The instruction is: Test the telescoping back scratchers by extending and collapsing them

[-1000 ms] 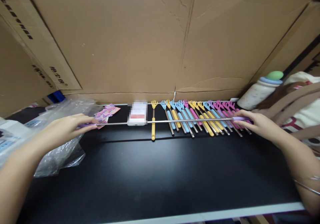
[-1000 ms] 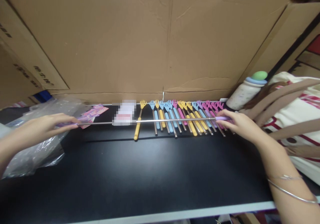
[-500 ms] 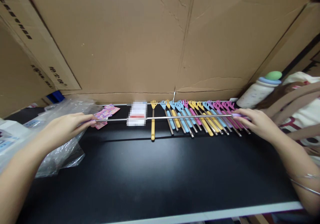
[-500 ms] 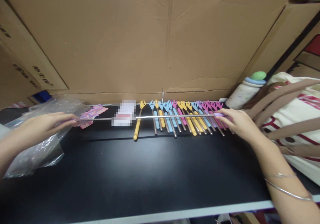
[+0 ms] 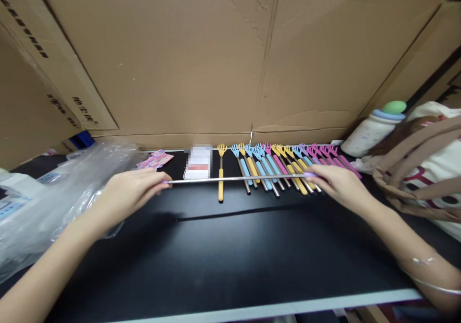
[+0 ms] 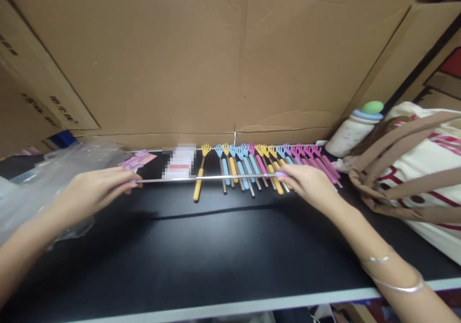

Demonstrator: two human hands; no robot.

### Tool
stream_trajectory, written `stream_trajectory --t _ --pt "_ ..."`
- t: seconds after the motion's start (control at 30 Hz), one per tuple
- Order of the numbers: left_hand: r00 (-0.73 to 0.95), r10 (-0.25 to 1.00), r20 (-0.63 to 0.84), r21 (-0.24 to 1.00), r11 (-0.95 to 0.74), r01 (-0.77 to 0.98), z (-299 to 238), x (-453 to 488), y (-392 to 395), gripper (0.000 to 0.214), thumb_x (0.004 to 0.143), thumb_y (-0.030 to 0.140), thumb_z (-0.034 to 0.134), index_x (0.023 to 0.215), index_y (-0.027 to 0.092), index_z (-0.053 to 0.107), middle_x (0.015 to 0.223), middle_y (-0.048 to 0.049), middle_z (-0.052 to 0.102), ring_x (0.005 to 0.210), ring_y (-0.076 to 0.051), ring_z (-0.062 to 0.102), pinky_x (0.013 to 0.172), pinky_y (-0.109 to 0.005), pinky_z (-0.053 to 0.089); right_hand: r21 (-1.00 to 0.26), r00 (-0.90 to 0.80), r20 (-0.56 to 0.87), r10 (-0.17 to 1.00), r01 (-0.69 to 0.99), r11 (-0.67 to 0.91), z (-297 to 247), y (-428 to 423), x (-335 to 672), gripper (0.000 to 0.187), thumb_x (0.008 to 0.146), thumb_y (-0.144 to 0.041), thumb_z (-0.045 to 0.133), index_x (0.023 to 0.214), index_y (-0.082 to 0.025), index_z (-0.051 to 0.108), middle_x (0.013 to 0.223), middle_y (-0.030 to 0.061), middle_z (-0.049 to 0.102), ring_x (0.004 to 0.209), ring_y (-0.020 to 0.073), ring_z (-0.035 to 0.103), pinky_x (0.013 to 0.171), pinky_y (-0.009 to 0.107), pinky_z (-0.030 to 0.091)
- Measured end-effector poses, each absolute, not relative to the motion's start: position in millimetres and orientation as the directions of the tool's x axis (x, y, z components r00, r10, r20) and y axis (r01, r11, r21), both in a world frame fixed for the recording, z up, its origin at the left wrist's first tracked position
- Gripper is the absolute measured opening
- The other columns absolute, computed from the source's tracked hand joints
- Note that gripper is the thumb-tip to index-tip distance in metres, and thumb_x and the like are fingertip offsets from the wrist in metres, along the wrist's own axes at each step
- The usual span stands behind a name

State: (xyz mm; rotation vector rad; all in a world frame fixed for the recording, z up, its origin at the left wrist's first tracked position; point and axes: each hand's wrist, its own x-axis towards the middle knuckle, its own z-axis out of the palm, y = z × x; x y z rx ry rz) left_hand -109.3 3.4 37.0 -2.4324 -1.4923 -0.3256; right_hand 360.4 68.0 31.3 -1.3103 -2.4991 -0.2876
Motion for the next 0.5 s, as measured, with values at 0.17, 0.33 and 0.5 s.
stream_trajectory --t 0.17,0.33,0.5 --pt "0.576 0.714 0.397 -0.151 -0.569 0.809 29 -53 -8 0.032 0.093 0.034 0.030 0.084 0.021 0.058 0.071 0.0008 0.061 0.062 -0.011 0.056 0.053 -0.021 0.034 0.109 -0.663 0.435 0.610 0.711 0.695 22 36 296 0.032 0.091 -0.042 0.036 0.080 -0.020 0.056 0.070 -0.0004 0.065 0.061 0.0106 0.060 0.054 0.019 0.033" --pt "0.667 0.610 0.428 -0.162 -0.674 0.721 18 -9 -16 0.033 0.094 0.031 0.029 0.074 0.018 0.052 0.059 0.0010 0.055 0.054 -0.012 0.051 0.047 -0.024 0.031 0.165 -0.736 0.438 0.517 0.631 0.758 13 9 241 0.034 0.093 -0.038 0.032 0.076 -0.018 0.053 0.060 -0.0018 0.059 0.049 0.0088 0.054 0.045 0.022 0.023" --pt "0.617 0.609 0.498 -0.154 -0.638 0.754 13 4 -14 0.030 0.093 0.032 0.032 0.073 0.018 0.050 0.058 0.0002 0.054 0.054 -0.014 0.049 0.048 -0.025 0.030 0.231 -0.738 0.452 0.501 0.640 0.733 15 5 219 0.032 0.094 -0.034 0.030 0.080 -0.018 0.054 0.062 -0.0012 0.058 0.045 0.0078 0.048 0.043 0.025 0.015"
